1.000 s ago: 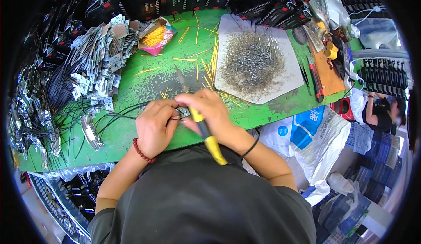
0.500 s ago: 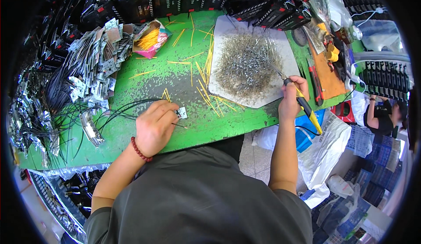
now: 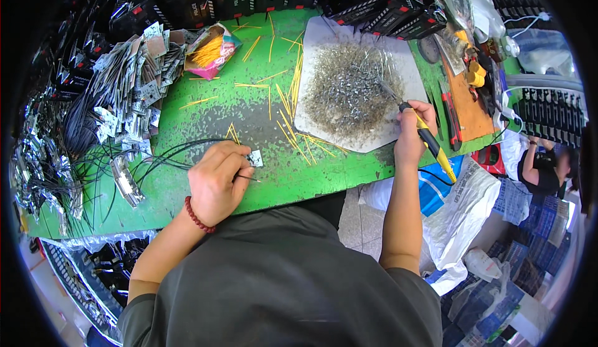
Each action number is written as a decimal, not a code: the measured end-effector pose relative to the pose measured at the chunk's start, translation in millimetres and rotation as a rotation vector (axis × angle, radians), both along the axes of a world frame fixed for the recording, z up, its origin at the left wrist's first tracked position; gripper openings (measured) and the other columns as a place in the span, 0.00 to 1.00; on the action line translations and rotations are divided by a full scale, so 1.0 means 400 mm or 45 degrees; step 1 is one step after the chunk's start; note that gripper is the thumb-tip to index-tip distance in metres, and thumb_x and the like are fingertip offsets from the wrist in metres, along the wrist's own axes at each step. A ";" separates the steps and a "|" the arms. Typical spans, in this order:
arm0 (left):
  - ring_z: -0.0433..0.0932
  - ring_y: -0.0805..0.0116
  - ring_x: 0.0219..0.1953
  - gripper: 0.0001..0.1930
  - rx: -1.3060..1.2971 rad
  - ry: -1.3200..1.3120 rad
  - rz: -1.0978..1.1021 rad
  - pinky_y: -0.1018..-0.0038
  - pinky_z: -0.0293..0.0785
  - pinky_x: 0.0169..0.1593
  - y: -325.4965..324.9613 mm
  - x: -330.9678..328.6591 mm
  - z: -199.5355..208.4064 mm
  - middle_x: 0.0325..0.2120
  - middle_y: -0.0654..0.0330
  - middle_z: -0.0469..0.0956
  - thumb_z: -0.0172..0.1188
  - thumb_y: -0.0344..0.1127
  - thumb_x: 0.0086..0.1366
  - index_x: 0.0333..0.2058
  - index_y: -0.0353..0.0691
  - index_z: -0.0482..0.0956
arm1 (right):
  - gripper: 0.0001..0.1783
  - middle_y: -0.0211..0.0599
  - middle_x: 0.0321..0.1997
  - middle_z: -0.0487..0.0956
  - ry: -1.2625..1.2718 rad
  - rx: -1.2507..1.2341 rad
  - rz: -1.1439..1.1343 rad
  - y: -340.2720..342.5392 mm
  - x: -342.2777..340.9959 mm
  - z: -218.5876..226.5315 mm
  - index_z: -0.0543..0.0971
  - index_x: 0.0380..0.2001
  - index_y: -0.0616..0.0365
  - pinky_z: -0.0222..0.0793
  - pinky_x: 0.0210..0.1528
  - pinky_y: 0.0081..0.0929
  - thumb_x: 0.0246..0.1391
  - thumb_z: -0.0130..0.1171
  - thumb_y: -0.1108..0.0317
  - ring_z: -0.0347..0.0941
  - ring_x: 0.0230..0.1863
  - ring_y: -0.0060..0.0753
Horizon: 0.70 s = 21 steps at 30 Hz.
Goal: Soldering wires to circuit boards and assembling them into plastic housings.
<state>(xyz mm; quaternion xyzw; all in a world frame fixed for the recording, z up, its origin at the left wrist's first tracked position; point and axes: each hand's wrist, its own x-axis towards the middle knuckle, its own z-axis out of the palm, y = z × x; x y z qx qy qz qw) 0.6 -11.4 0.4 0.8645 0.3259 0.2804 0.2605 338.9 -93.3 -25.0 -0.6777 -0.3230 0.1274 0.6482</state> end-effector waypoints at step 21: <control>0.79 0.64 0.36 0.06 0.060 -0.022 0.024 0.72 0.76 0.35 0.005 -0.010 -0.028 0.32 0.62 0.80 0.64 0.25 0.47 0.22 0.40 0.74 | 0.11 0.27 0.25 0.68 0.370 0.061 0.639 -0.081 -0.358 0.008 0.72 0.31 0.61 0.53 0.28 0.16 0.42 0.60 0.72 0.58 0.25 0.15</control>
